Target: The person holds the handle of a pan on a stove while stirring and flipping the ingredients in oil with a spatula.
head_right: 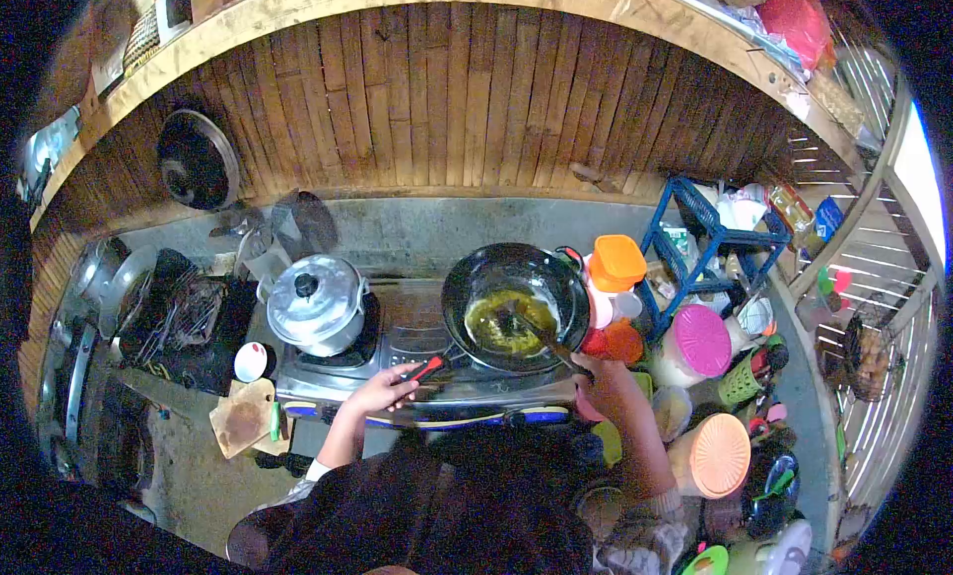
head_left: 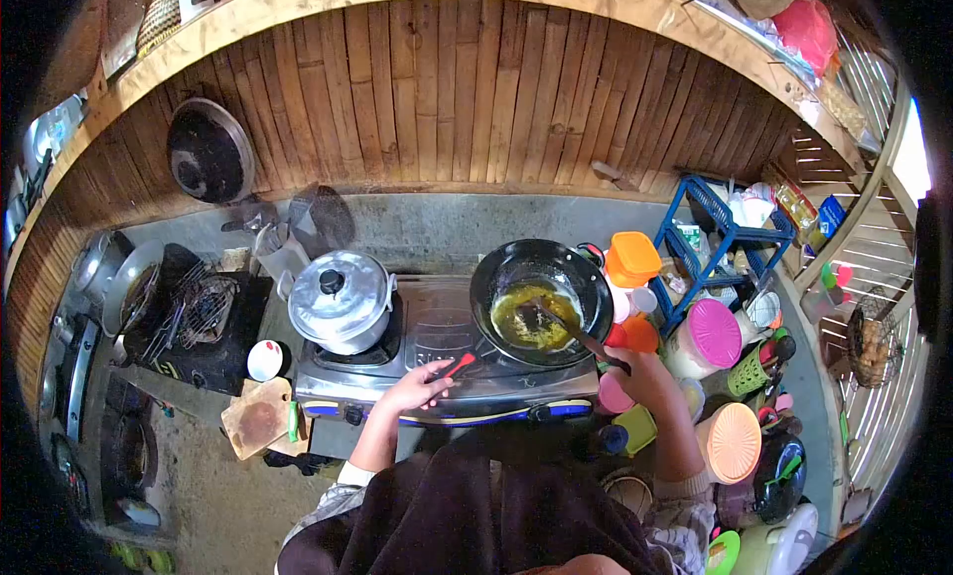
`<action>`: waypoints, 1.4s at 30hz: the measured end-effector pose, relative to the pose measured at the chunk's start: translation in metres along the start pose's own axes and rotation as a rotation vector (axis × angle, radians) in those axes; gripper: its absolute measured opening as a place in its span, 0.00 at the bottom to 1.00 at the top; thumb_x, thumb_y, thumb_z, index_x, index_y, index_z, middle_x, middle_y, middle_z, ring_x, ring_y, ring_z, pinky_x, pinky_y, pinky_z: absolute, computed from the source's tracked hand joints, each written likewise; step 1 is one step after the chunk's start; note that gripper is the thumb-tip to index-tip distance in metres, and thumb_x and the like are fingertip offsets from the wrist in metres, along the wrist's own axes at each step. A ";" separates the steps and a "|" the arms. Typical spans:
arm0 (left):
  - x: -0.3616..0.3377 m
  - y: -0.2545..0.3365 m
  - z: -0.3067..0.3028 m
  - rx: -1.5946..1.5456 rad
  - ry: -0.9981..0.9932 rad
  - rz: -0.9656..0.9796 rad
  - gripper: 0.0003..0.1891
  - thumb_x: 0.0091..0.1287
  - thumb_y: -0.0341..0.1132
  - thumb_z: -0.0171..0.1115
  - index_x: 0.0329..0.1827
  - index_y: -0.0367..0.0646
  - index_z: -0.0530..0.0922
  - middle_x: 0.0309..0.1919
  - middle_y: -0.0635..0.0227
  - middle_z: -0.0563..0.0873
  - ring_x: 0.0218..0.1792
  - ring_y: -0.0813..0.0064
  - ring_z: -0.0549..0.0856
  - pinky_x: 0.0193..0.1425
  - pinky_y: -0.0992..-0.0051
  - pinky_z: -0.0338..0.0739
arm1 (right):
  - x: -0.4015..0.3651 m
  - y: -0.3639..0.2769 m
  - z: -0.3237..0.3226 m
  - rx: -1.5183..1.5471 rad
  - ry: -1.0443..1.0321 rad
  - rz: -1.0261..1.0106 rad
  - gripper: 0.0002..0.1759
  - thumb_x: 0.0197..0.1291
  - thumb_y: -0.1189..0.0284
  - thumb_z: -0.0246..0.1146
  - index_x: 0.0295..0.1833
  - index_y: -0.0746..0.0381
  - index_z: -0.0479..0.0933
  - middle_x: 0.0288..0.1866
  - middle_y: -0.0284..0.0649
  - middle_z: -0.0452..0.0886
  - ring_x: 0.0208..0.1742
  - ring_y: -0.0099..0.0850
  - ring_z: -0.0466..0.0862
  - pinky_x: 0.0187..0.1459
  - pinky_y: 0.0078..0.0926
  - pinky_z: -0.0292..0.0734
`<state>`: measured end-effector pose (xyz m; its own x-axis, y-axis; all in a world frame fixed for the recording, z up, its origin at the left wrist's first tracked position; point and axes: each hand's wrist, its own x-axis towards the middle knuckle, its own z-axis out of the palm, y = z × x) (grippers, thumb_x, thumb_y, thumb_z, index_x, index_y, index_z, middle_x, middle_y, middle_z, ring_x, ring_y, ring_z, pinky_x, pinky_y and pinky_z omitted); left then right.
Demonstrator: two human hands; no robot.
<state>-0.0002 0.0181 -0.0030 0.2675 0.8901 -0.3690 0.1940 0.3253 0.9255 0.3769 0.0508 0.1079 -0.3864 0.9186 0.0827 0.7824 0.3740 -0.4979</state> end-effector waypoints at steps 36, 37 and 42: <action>-0.008 0.006 0.010 0.094 0.095 0.062 0.24 0.65 0.36 0.55 0.65 0.61 0.64 0.21 0.77 0.76 0.16 0.90 0.69 0.16 0.86 0.62 | -0.073 -0.022 -0.054 -0.231 -0.084 0.108 0.20 0.49 0.68 0.61 0.50 0.55 0.75 0.33 0.53 0.79 0.36 0.52 0.79 0.40 0.47 0.74; -0.009 0.006 0.010 0.094 0.094 0.062 0.24 0.65 0.36 0.55 0.65 0.61 0.64 0.21 0.77 0.76 0.16 0.90 0.69 0.16 0.86 0.62 | -0.075 -0.023 -0.056 -0.232 -0.084 0.110 0.20 0.49 0.68 0.61 0.50 0.55 0.75 0.33 0.53 0.79 0.36 0.52 0.79 0.40 0.47 0.74; -0.007 0.004 0.010 0.077 0.088 0.090 0.24 0.65 0.35 0.55 0.65 0.60 0.64 0.21 0.77 0.76 0.16 0.89 0.68 0.19 0.86 0.64 | -0.076 -0.044 -0.071 -0.248 -0.158 0.256 0.21 0.44 0.71 0.63 0.49 0.61 0.76 0.38 0.52 0.80 0.41 0.47 0.79 0.46 0.36 0.72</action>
<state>0.0080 0.0098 0.0021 0.2043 0.9401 -0.2728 0.2460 0.2205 0.9439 0.4071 -0.0265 0.1848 -0.2182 0.9626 -0.1607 0.9503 0.1721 -0.2595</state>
